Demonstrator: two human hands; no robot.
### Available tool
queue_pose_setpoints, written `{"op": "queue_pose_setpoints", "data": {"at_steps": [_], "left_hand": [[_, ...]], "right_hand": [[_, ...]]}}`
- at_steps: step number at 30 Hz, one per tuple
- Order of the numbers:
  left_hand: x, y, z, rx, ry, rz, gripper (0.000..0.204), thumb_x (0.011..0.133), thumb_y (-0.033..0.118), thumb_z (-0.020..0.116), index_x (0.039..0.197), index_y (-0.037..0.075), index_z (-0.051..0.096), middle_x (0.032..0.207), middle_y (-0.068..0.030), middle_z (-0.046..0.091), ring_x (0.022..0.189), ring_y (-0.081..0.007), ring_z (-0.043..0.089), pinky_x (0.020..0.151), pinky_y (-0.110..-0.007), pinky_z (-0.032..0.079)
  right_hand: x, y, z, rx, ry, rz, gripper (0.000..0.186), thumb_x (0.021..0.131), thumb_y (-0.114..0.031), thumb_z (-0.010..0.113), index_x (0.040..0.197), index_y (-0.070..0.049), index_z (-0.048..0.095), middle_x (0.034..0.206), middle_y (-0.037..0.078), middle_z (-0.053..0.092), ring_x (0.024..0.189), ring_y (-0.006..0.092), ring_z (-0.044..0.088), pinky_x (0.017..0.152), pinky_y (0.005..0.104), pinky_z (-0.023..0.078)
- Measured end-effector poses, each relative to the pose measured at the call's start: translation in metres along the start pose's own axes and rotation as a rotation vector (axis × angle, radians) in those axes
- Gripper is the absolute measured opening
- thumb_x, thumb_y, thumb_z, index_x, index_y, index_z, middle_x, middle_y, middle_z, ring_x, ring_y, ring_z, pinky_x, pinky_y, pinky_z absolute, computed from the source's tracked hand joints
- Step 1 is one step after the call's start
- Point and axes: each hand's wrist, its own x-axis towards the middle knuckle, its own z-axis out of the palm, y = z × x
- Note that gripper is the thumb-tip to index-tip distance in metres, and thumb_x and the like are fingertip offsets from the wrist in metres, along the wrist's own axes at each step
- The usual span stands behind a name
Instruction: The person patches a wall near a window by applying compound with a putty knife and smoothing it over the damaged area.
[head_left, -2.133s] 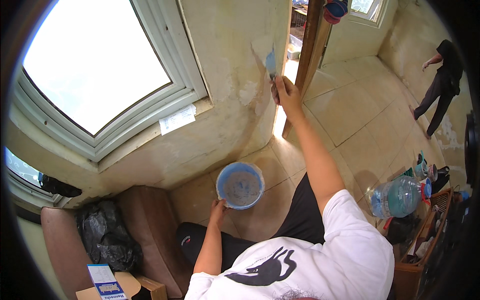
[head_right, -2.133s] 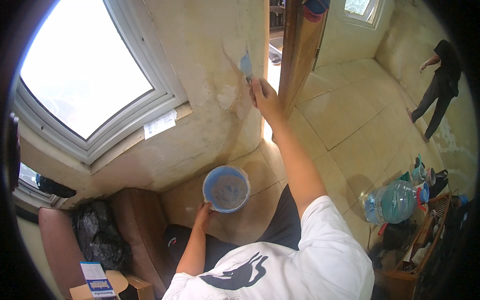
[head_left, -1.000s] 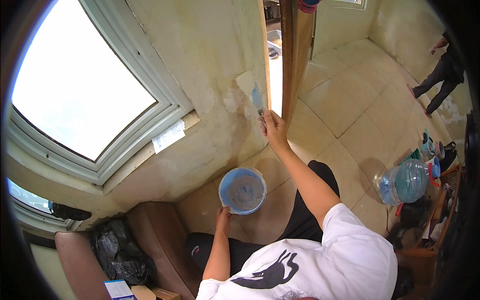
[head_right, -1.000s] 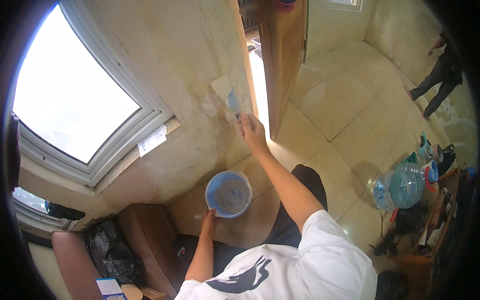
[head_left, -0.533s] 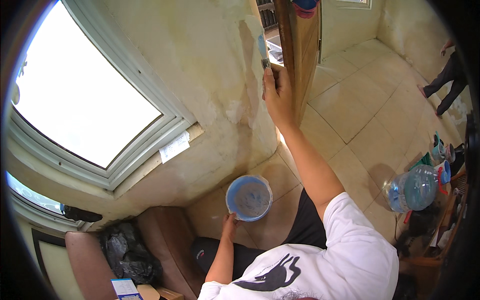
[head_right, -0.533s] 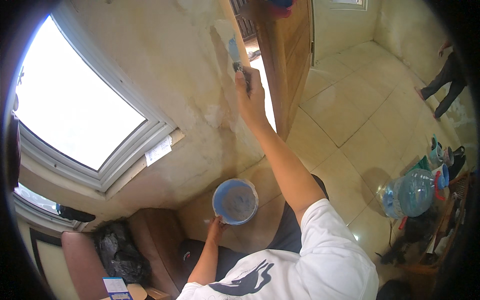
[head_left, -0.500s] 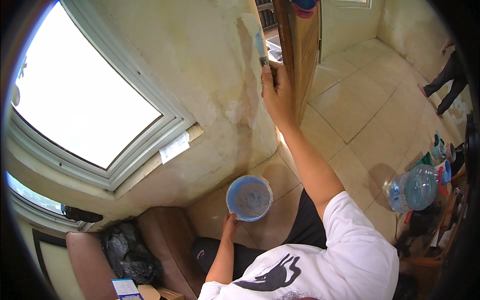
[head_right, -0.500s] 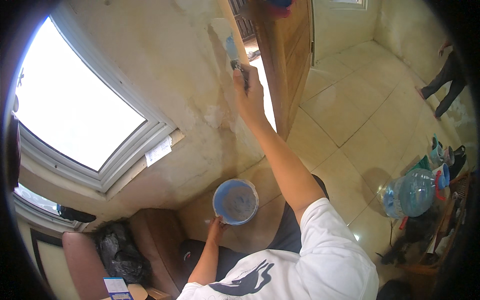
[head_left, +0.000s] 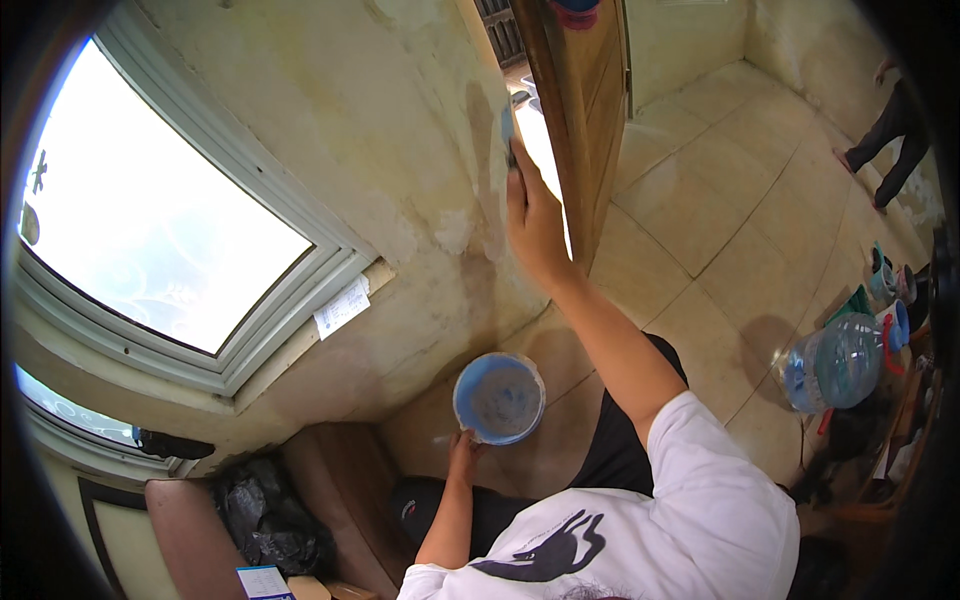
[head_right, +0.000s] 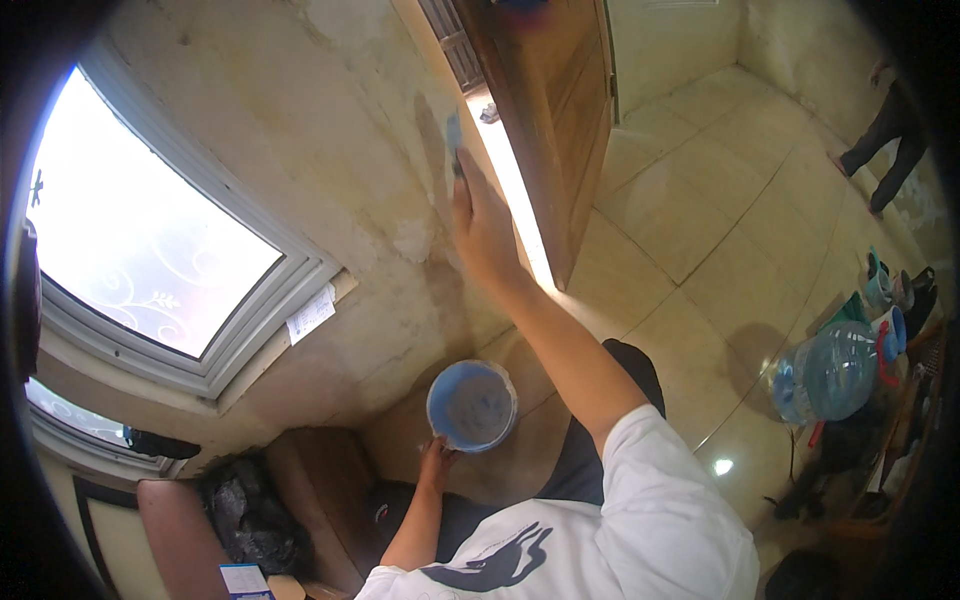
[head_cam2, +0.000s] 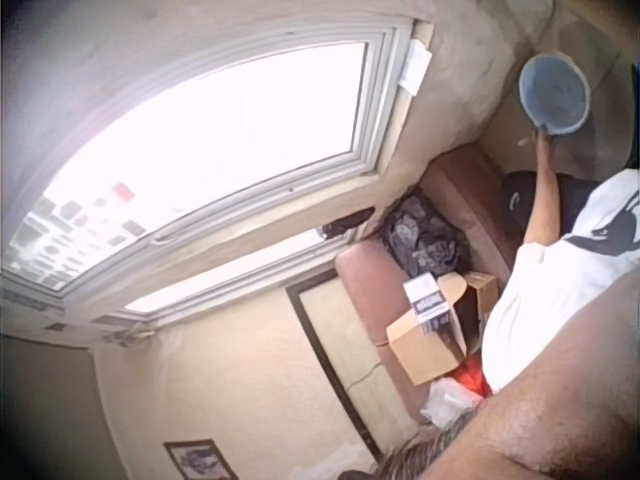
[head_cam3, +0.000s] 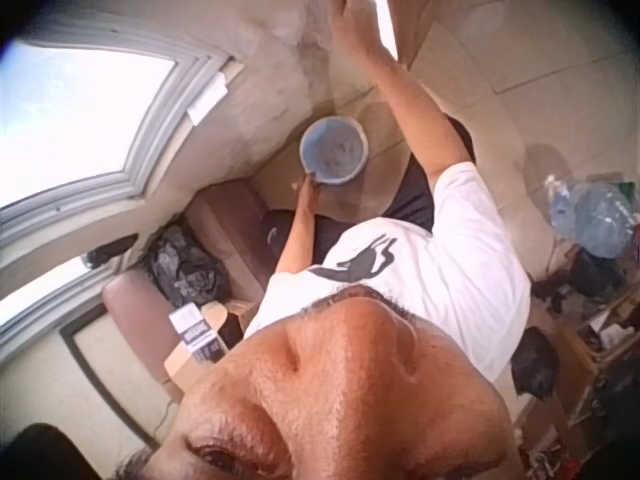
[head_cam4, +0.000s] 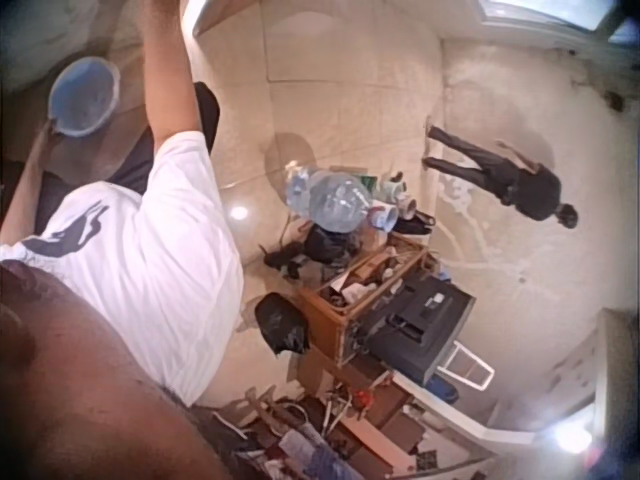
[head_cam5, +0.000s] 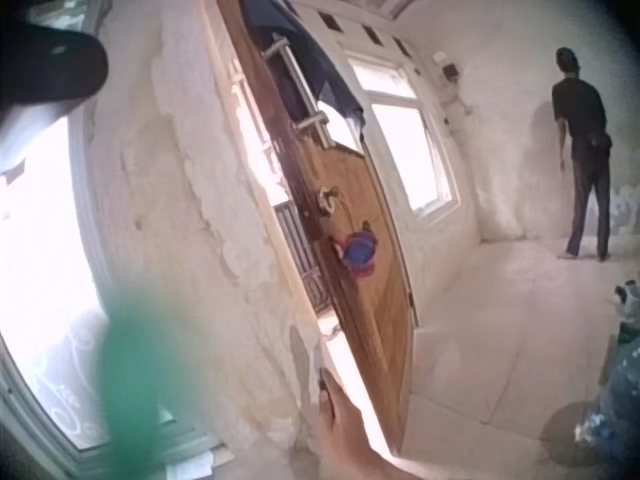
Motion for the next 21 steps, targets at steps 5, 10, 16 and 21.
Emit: {"op": "queue_pose_setpoints", "data": {"at_steps": [5, 10, 16, 21], "left_hand": [[0.001, 0.003, 0.012, 0.006, 0.001, -0.009, 0.045, 0.095, 0.019, 0.059, 0.130, -0.004, 0.043, 0.132, -0.0216, 0.050, 0.114, -0.0368, 0.059, 0.096, -0.050, 0.055], [0.002, 0.001, 0.005, 0.000, -0.017, -0.019, 0.046, 0.095, 0.019, 0.059, 0.131, -0.005, 0.041, 0.135, -0.0219, 0.048, 0.115, -0.0368, 0.059, 0.096, -0.051, 0.054], [-0.001, 0.000, 0.003, -0.010, -0.007, -0.003, 0.042, 0.096, 0.019, 0.059, 0.128, -0.004, 0.044, 0.128, -0.0204, 0.052, 0.114, -0.0355, 0.059, 0.093, -0.050, 0.056], [0.003, -0.002, 0.002, 0.011, 0.002, -0.003, 0.036, 0.096, 0.019, 0.058, 0.123, -0.001, 0.046, 0.123, -0.0182, 0.054, 0.111, -0.0349, 0.060, 0.091, -0.049, 0.057]], "right_hand": [[0.033, -0.005, 0.011, -0.099, -0.065, 0.035, 0.043, 0.106, -0.018, 0.047, 0.148, -0.010, 0.046, 0.105, 0.022, 0.069, 0.085, 0.0285, 0.066, 0.081, 0.0370, 0.051], [-0.016, -0.004, 0.007, -0.134, -0.224, 0.174, 0.043, 0.105, -0.018, 0.046, 0.148, -0.011, 0.047, 0.114, 0.024, 0.068, 0.101, 0.0331, 0.068, 0.088, 0.0381, 0.051], [0.012, -0.022, 0.010, 0.008, 0.061, -0.026, 0.044, 0.105, -0.019, 0.047, 0.147, -0.006, 0.044, 0.104, 0.026, 0.066, 0.094, 0.0434, 0.065, 0.082, 0.0481, 0.050], [0.030, -0.031, 0.019, -0.048, -0.084, 0.095, 0.044, 0.105, -0.020, 0.045, 0.147, -0.007, 0.044, 0.106, 0.026, 0.067, 0.096, 0.0427, 0.065, 0.084, 0.0488, 0.050]]}}
